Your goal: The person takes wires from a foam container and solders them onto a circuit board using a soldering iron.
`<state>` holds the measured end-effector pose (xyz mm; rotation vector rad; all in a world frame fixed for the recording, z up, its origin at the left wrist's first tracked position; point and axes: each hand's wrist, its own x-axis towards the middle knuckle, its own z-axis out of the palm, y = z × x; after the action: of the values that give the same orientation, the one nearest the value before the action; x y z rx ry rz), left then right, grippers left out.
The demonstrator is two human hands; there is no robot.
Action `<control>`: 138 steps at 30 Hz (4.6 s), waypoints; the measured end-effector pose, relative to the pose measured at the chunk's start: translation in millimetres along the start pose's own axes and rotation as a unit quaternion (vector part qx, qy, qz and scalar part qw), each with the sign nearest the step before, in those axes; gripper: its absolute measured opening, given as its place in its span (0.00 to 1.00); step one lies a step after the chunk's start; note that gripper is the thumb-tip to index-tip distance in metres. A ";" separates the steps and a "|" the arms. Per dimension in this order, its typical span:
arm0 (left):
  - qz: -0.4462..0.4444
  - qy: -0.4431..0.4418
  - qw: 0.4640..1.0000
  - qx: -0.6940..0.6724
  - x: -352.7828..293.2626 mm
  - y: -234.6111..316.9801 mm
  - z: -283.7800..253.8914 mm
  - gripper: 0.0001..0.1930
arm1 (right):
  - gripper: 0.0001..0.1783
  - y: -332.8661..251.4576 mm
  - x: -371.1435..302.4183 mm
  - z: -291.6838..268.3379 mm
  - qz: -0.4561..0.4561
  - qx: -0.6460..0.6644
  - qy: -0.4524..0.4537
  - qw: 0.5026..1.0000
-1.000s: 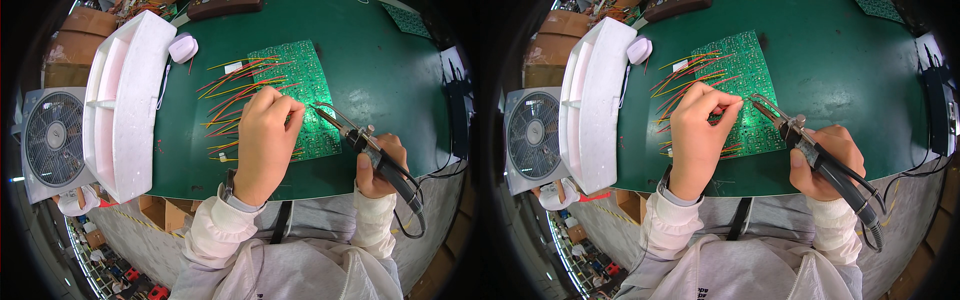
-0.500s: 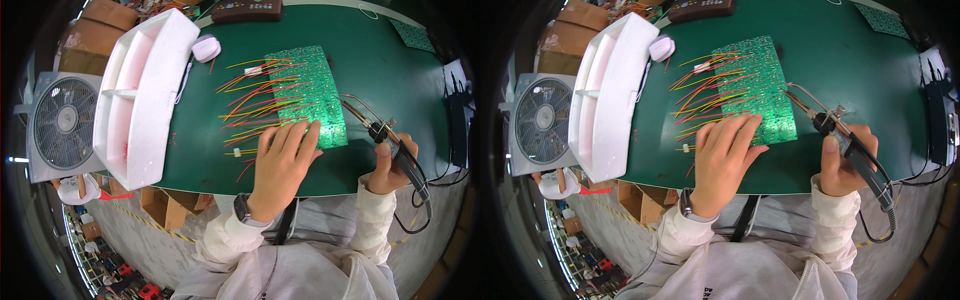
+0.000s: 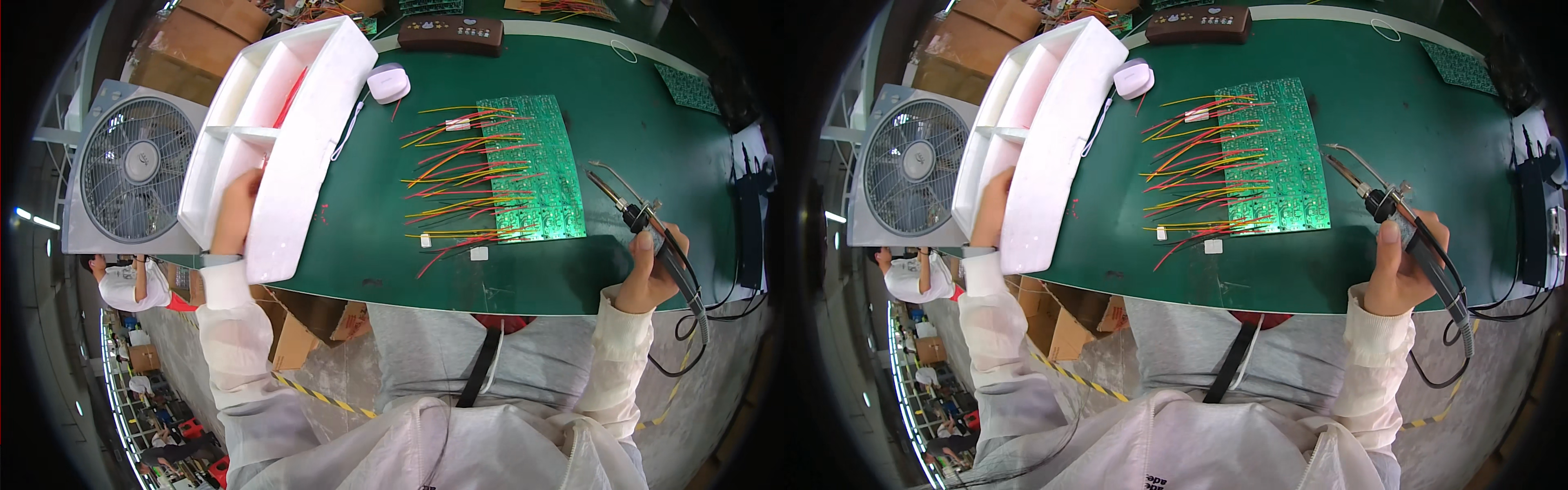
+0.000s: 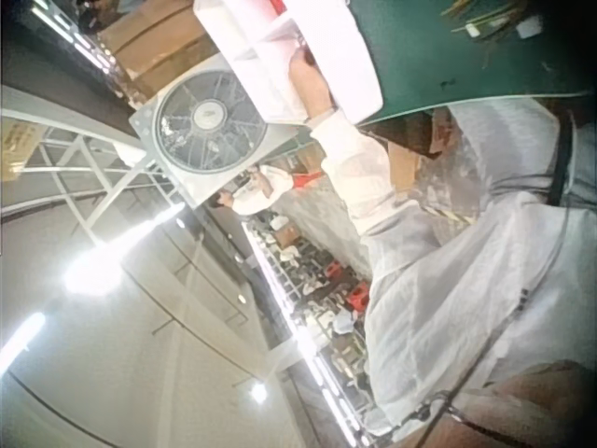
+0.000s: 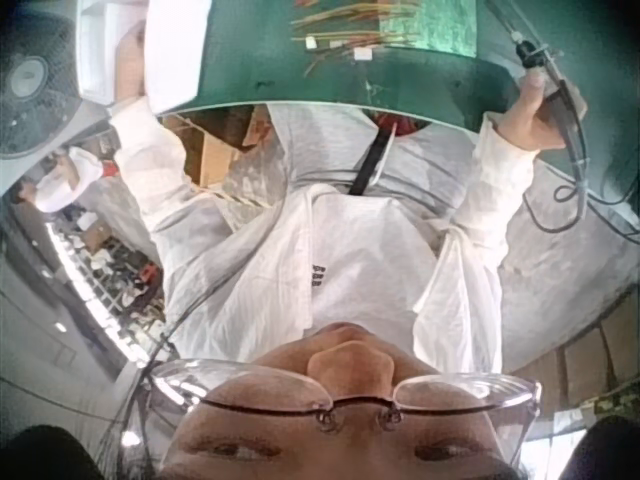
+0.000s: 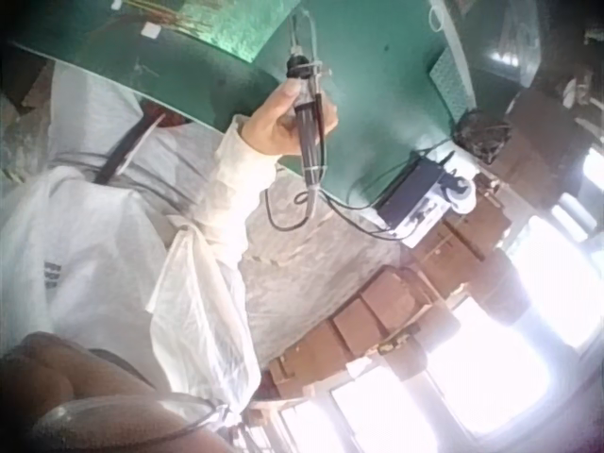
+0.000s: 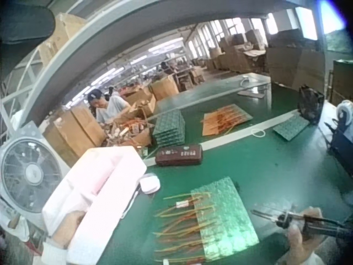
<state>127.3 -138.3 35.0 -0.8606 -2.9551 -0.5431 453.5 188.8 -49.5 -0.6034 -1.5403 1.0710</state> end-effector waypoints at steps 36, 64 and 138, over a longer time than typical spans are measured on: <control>0.043 0.084 0.969 -0.226 10.4 37.5 6.9 0.07 | 0.12 6.1 1.5 -1.7 0.005 -0.010 -0.009 1.000; 0.221 0.099 0.946 -0.214 -65.2 250.5 151.5 0.07 | 0.16 -17.2 -8.8 -15.9 0.144 0.015 -0.004 0.989; 0.175 0.038 0.958 -0.223 -59.6 257.9 148.3 0.05 | 0.16 -6.8 -9.1 -14.3 -0.120 -0.088 -0.159 0.976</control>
<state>324.7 83.4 -27.3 -1.3223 -2.5530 -1.2043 470.6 182.5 -48.3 -0.3623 -1.9482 0.8792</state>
